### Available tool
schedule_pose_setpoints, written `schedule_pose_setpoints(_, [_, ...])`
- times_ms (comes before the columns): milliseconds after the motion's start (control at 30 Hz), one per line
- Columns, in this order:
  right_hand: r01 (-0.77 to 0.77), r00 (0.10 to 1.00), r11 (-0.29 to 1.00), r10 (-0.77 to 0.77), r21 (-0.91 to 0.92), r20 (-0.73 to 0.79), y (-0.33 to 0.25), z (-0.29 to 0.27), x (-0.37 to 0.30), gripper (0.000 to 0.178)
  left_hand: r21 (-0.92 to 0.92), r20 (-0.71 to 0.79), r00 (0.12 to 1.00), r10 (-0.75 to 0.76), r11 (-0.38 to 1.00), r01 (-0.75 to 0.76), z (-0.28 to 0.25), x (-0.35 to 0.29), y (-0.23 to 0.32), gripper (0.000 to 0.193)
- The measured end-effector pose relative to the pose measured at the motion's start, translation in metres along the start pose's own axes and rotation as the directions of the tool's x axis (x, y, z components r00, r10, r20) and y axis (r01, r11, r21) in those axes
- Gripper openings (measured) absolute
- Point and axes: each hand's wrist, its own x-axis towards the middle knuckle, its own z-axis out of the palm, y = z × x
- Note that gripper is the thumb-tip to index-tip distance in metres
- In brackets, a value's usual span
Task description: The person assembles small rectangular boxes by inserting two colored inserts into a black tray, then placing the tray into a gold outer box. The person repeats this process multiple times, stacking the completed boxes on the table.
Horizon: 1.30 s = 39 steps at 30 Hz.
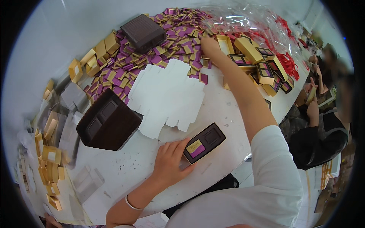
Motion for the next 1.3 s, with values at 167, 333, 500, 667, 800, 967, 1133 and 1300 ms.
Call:
schedule_pose_setpoints(167, [-0.174, 0.980, 0.727, 0.063, 0.665, 0.188, 0.007, -0.073, -0.017, 0.022, 0.012, -0.013, 1.000, -0.021, 1.000, 0.021, -0.002, -0.007, -0.001, 0.067])
schedule_pose_setpoints(333, [-0.357, 0.912, -0.058, -0.239, 0.932, 0.334, 0.003, -0.132, -0.117, 0.027, 0.015, 0.003, 1.000, -0.025, 1.000, 0.025, 0.002, -0.001, 0.001, 0.068])
schedule_pose_setpoints(500, [-0.274, 0.895, 0.055, -0.352, 0.960, 0.275, -0.024, -0.158, -0.200, 0.018, 0.025, -0.008, 1.000, -0.019, 1.000, 0.019, 0.001, -0.003, 0.001, 0.069])
schedule_pose_setpoints(667, [-0.102, 0.915, 0.392, -0.324, 0.915, 0.240, -0.048, -0.135, -0.279, 0.010, 0.037, 0.001, 1.000, -0.015, 0.999, 0.014, 0.003, -0.003, 0.002, 0.069])
schedule_pose_setpoints(800, [0.142, 0.962, 0.535, -0.272, 0.833, 0.011, -0.059, -0.123, -0.301, 0.013, 0.042, -0.031, 1.000, -0.002, 0.999, 0.004, 0.006, -0.003, 0.000, 0.069])
schedule_pose_setpoints(967, [0.093, 0.989, 0.471, -0.148, 0.877, -0.025, -0.069, -0.104, -0.302, 0.016, 0.035, -0.027, 1.000, -0.004, 0.999, 0.005, 0.007, -0.003, 0.002, 0.070])
schedule_pose_setpoints(1133, [0.065, 0.995, 0.543, -0.100, 0.837, -0.012, -0.077, -0.105, -0.292, 0.019, 0.034, -0.025, 1.000, -0.016, 0.999, 0.017, 0.006, -0.004, 0.003, 0.069])
schedule_pose_setpoints(1300, [-0.244, 0.914, 0.063, -0.317, 0.968, 0.252, -0.056, -0.102, -0.289, 0.017, 0.027, -0.008, 0.999, -0.041, 0.999, 0.041, 0.004, -0.002, 0.007, 0.068])
